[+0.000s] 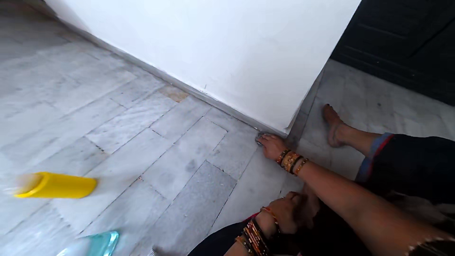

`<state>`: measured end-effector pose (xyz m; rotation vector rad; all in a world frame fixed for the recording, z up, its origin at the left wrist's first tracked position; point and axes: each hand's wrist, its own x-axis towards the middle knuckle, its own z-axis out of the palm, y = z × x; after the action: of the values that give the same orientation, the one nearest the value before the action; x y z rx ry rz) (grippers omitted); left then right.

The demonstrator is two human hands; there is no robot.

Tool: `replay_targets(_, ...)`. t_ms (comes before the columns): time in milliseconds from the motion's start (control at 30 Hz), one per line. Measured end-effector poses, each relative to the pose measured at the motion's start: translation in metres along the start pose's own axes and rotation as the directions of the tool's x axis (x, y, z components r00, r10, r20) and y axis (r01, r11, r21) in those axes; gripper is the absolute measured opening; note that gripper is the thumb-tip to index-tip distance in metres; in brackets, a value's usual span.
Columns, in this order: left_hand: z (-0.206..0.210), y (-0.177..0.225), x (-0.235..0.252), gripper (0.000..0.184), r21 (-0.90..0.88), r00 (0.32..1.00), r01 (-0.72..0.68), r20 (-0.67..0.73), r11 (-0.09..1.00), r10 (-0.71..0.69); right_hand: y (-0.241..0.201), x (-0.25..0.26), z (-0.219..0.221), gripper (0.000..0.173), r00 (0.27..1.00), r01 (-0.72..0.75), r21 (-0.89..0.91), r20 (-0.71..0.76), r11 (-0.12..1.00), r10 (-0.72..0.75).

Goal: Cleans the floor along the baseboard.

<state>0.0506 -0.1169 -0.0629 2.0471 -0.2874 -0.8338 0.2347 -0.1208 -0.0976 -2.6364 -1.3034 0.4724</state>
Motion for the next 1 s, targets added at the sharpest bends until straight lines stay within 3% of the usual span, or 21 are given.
replay_targets(100,-0.012,0.000,-0.007,0.055,0.009,0.992,0.088,0.092,0.996,-0.088,-0.031,0.061,-0.001,0.051,0.998,0.033,-0.005,0.044,0.999,-0.033)
replay_targets(267,-0.017,-0.002,-0.008,0.044,0.262,0.945,0.173,0.227,0.949,-0.235,-0.081,0.151,-0.007,0.054,0.996,0.070,0.000,0.058,0.998,-0.070)
replay_targets(400,-0.018,0.000,-0.011,0.039,0.290,0.919,0.120,0.330,0.949,-0.217,-0.110,0.192,-0.014,0.068,0.988,0.077,-0.017,0.133,0.997,-0.074)
replay_targets(500,-0.027,0.007,-0.024,0.037,0.300,0.922,0.085,0.337,0.950,-0.189,-0.111,0.199,-0.020,0.066,0.974,0.138,-0.030,0.187,0.990,-0.130)
replay_targets(567,-0.045,0.032,-0.038,0.033,0.316,0.880,0.180,0.371,0.932,-0.296,-0.103,0.184,-0.017,0.058,0.963,0.219,0.021,0.159,0.975,-0.220)
replay_targets(667,-0.055,0.028,-0.050,0.034,0.237,0.927,0.064,0.345,0.969,-0.146,-0.100,0.130,0.005,0.047,0.927,0.352,0.087,0.107,0.932,-0.360)
replay_targets(767,-0.070,0.055,-0.065,0.041,0.255,0.897,0.146,0.374,0.956,-0.237,-0.107,0.044,0.020,0.036,0.873,0.453,0.120,0.143,0.883,-0.467)
replay_targets(867,-0.037,0.011,-0.039,0.044,0.189,0.946,0.122,0.273,0.974,-0.172,-0.093,-0.018,0.024,0.039,0.824,0.483,0.194,0.228,0.854,-0.518)
replay_targets(933,-0.030,0.003,-0.035,0.046,0.175,0.953,0.121,0.257,0.977,-0.164,-0.069,-0.033,0.021,0.036,0.851,0.447,0.199,0.206,0.872,-0.483)
replay_targets(1000,-0.030,0.003,-0.038,0.045,0.183,0.954,0.140,0.239,0.973,-0.182,-0.039,-0.025,0.017,0.032,0.925,0.348,0.153,0.103,0.925,-0.366)
